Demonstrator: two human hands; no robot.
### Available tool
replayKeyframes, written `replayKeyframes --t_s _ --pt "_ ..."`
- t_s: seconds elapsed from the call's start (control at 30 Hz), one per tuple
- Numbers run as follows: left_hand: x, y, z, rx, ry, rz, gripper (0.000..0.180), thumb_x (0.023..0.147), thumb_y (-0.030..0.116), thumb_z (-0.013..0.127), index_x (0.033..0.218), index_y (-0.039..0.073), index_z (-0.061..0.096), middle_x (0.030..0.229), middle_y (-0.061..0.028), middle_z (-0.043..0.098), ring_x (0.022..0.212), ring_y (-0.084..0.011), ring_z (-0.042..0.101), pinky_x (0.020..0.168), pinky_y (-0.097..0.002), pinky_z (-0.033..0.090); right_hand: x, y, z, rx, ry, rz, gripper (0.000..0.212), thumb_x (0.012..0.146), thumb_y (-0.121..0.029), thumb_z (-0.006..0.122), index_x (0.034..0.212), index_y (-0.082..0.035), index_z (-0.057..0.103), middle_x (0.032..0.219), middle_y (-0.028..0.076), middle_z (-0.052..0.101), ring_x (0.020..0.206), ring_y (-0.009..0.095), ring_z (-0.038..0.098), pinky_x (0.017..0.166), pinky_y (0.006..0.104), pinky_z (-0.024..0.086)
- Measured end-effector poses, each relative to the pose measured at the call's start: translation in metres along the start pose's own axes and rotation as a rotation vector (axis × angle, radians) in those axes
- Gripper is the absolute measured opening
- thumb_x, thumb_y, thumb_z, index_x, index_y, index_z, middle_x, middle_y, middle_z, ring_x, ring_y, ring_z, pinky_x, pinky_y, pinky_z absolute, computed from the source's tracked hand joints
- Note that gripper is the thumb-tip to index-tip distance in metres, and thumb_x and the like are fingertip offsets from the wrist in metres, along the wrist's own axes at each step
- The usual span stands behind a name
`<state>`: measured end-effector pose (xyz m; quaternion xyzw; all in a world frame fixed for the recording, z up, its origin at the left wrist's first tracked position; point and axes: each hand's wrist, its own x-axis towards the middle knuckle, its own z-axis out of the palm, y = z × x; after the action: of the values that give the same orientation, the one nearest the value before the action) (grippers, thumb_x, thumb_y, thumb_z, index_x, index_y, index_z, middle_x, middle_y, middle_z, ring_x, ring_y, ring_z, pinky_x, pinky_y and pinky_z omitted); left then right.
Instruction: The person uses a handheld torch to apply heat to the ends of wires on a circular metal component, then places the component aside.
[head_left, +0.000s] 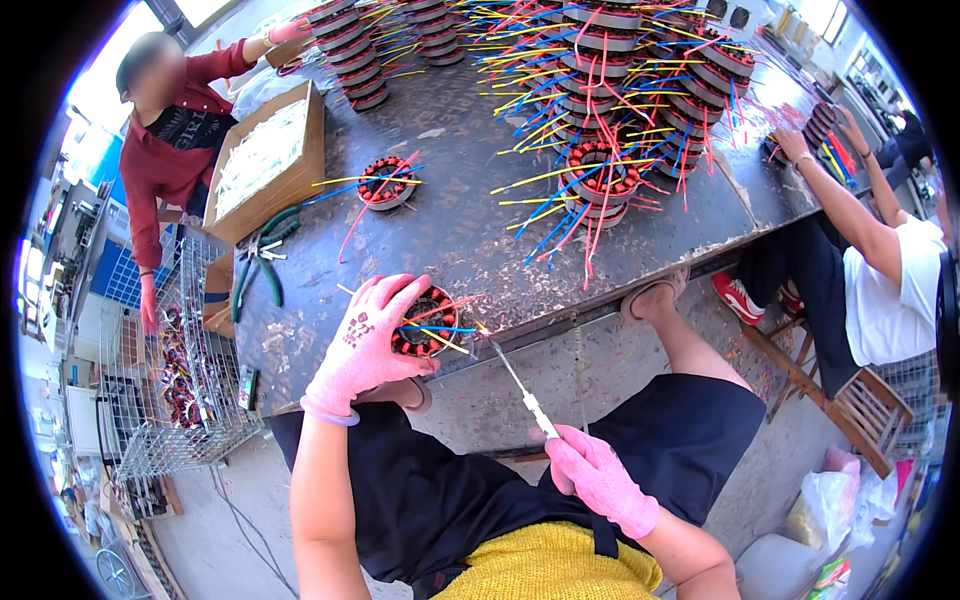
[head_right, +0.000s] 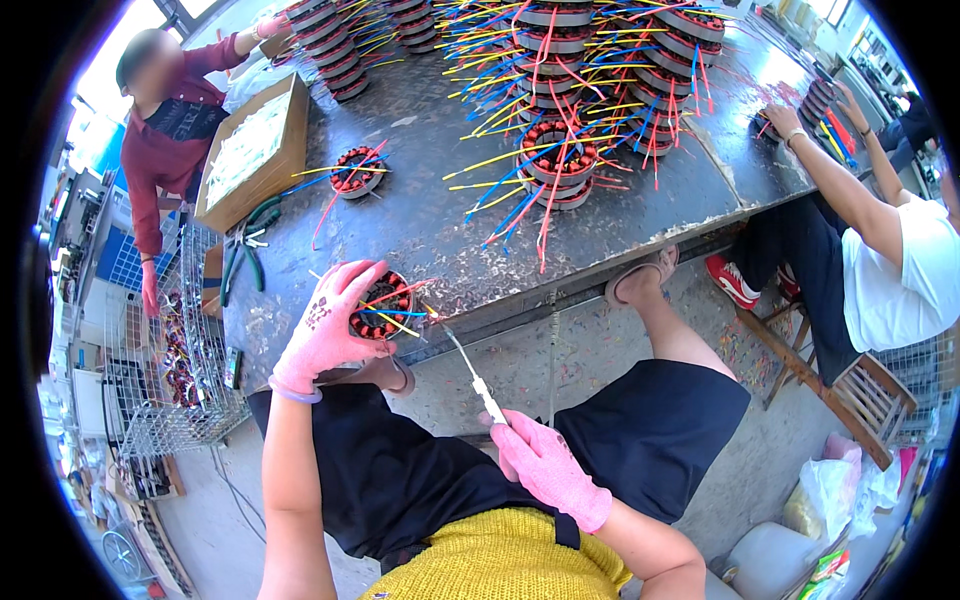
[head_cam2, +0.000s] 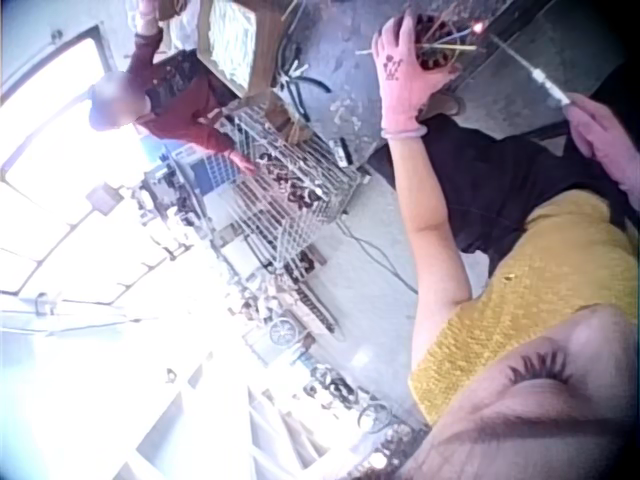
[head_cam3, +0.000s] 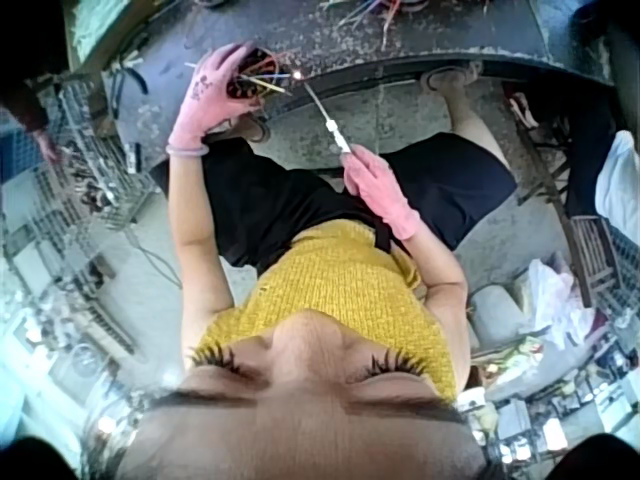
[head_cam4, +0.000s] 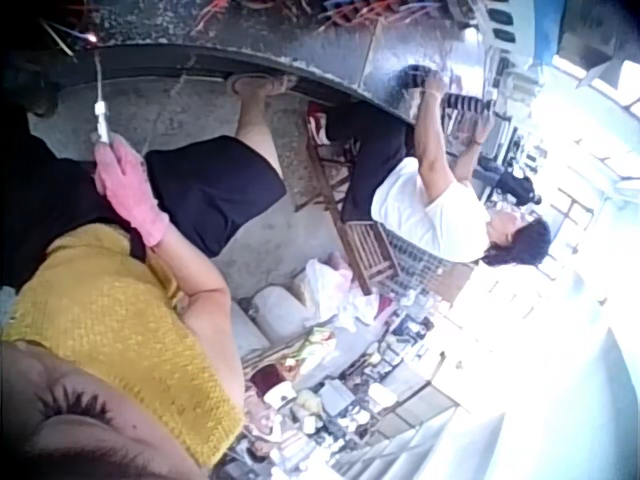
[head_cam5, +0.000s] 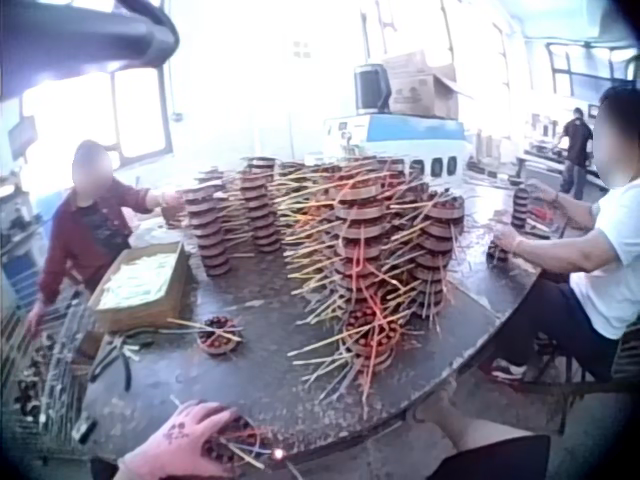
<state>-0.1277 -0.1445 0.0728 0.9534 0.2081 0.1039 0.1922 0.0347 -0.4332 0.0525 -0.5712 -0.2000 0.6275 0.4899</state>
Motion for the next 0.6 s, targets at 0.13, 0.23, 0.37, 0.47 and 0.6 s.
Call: replayKeyframes --t_s 0.13,0.23,0.37,0.47,0.6 --pt "-0.0005 -0.002 0.0023 0.023 0.015 0.004 0.096 0.053 0.03 0.088 0.138 0.004 0.05 0.133 -0.0169 0.051 0.123 -0.0364 0.048 0.107 -0.0454 0.038 -0.0003 -0.0018 0.0001 0.026 -0.004 0.022 0.037 0.103 -0.025 0.049 0.13 -0.001 0.056 0.071 -0.002 0.048 0.061 0.006 0.043 0.056 0.0229 0.036" --pt "0.0002 -0.001 0.0021 0.023 0.012 0.003 0.096 0.053 0.03 0.088 0.138 0.004 0.05 0.133 -0.0168 0.051 0.124 -0.0363 0.047 0.108 -0.0452 0.038 0.0003 -0.0005 0.0002 0.068 -0.001 0.028 0.036 0.103 -0.025 0.049 0.13 -0.001 0.056 0.07 -0.002 0.047 0.061 0.006 0.042 0.056 0.0232 0.036" --pt "-0.0013 -0.002 0.0027 0.031 0.019 0.007 0.097 0.052 0.028 0.089 0.138 0.004 0.05 0.133 -0.0166 0.051 0.125 -0.0361 0.047 0.108 -0.0451 0.037 0.0007 -0.0014 0.0001 0.035 -0.008 -0.005 0.036 0.103 -0.025 0.049 0.13 -0.001 0.056 0.069 -0.003 0.046 0.06 0.006 0.042 0.055 0.0233 0.036" --pt "-0.0013 -0.0024 0.0027 0.032 0.013 0.003 0.097 0.052 0.028 0.089 0.138 0.004 0.049 0.134 -0.0165 0.05 0.125 -0.0361 0.047 0.108 -0.0451 0.037 0.0005 -0.0038 0.0009 0.031 -0.009 -0.002 0.036 0.103 -0.025 0.049 0.13 -0.002 0.056 0.069 -0.003 0.046 0.06 0.005 0.042 0.055 0.0233 0.035" --pt "0.0 -0.001 0.0026 0.026 0.005 -0.001 0.098 0.053 0.029 0.089 0.138 0.004 0.049 0.134 -0.0166 0.05 0.125 -0.0363 0.046 0.109 -0.0452 0.037 0.0 -0.0036 0.0008 0.054 -0.006 0.009 0.036 0.103 -0.025 0.049 0.129 -0.001 0.056 0.069 -0.003 0.046 0.06 0.005 0.042 0.055 0.0232 0.035"
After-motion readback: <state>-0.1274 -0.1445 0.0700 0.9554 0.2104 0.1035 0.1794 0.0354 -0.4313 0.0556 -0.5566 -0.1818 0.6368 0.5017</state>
